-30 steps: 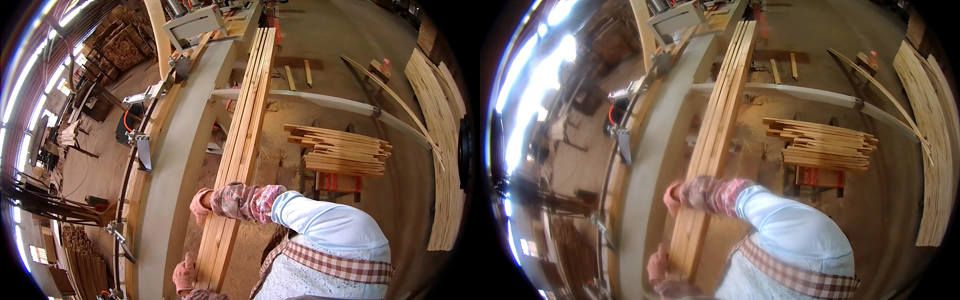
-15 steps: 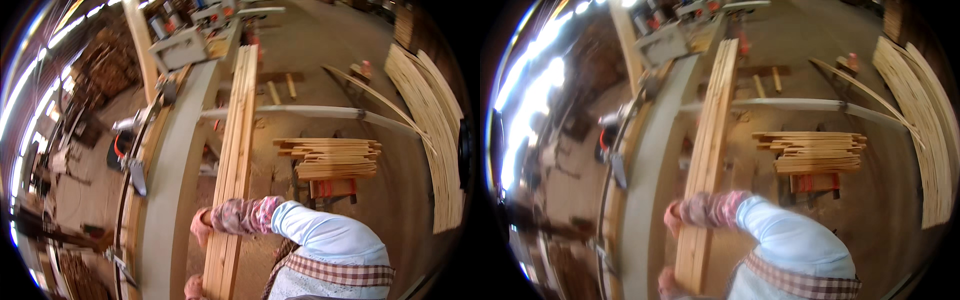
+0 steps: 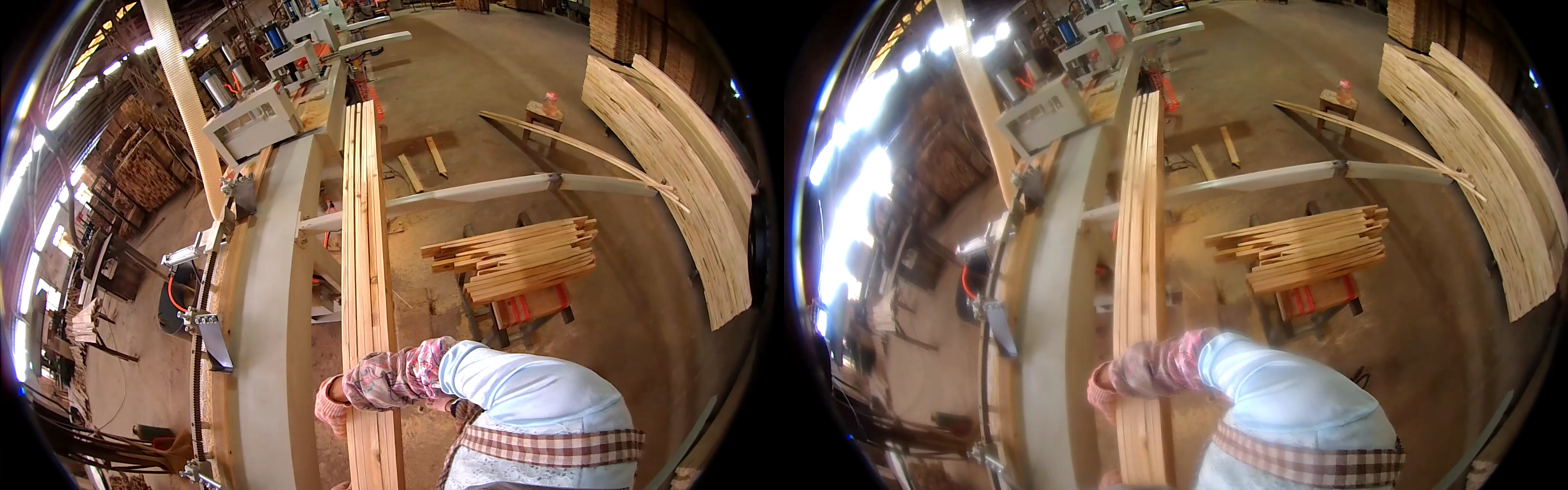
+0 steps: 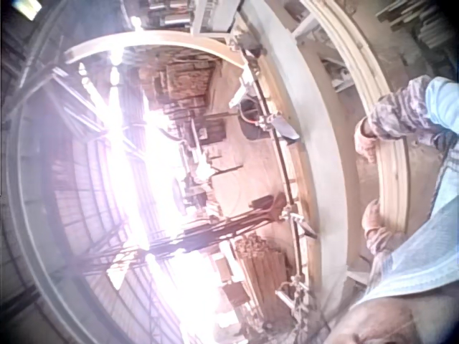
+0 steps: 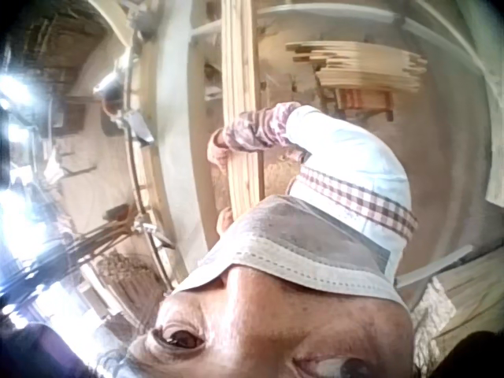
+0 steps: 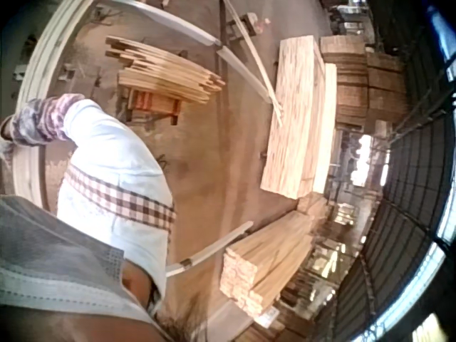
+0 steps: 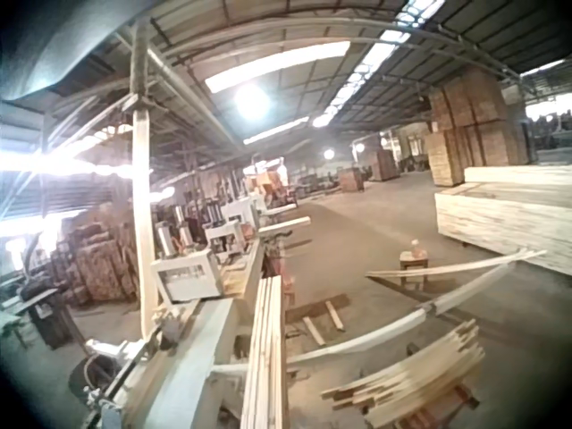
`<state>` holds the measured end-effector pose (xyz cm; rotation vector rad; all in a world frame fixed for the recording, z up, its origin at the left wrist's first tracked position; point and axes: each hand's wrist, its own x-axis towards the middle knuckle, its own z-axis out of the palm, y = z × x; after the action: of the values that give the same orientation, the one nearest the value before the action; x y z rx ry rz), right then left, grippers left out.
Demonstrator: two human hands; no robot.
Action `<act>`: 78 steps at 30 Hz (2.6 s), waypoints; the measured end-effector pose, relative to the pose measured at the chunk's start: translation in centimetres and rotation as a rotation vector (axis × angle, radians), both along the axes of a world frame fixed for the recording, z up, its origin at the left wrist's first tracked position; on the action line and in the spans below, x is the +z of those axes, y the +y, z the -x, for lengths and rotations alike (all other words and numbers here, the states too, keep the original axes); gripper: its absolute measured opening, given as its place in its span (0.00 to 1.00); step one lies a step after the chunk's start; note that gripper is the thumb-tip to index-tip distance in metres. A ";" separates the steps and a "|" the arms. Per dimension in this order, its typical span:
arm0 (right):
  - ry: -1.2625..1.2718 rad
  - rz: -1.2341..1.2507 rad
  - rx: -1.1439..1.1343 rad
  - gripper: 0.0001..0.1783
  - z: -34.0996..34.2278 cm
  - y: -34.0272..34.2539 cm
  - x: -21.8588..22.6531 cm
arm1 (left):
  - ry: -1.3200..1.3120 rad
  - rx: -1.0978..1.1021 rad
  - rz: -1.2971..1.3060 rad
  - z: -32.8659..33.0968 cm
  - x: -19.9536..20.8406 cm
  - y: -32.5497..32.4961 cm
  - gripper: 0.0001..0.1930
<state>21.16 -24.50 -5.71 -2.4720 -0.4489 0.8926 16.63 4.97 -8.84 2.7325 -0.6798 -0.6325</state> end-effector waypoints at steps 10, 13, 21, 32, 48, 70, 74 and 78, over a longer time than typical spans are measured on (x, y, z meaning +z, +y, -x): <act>-0.082 0.198 0.074 0.25 1.3 0.8 2.0 | -0.075 0.039 -0.076 0.6 2.2 -2.5 0.24; -0.271 -0.017 0.174 0.23 0.0 1.2 -1.0 | -0.165 0.131 -0.106 0.9 2.8 -3.4 0.26; -0.540 -0.016 0.280 0.38 0.8 3.8 3.2 | -0.760 0.018 -0.073 0.3 0.4 -2.5 0.54; -0.481 0.161 0.268 0.36 -0.4 3.4 1.7 | -0.105 0.302 -0.368 0.5 4.0 -3.5 0.49; -0.213 0.027 0.126 0.31 -0.3 2.0 4.6 | -0.296 -0.212 0.000 -0.1 4.1 1.8 0.16; -0.020 -0.108 0.227 0.35 -0.4 1.8 -0.1 | -0.037 -0.259 0.093 1.6 2.7 -2.2 0.26; 0.019 -0.103 0.224 0.37 -0.2 1.8 -0.1 | -0.053 -0.273 0.080 1.6 2.4 -2.6 0.26; 0.013 -0.110 0.193 0.38 0.9 1.0 -0.9 | -0.053 -0.275 0.081 1.5 2.3 -2.3 0.26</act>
<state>20.22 -23.50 -6.58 -2.3507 -0.7218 0.9321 15.11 2.67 -6.55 2.6109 -1.0821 -0.5770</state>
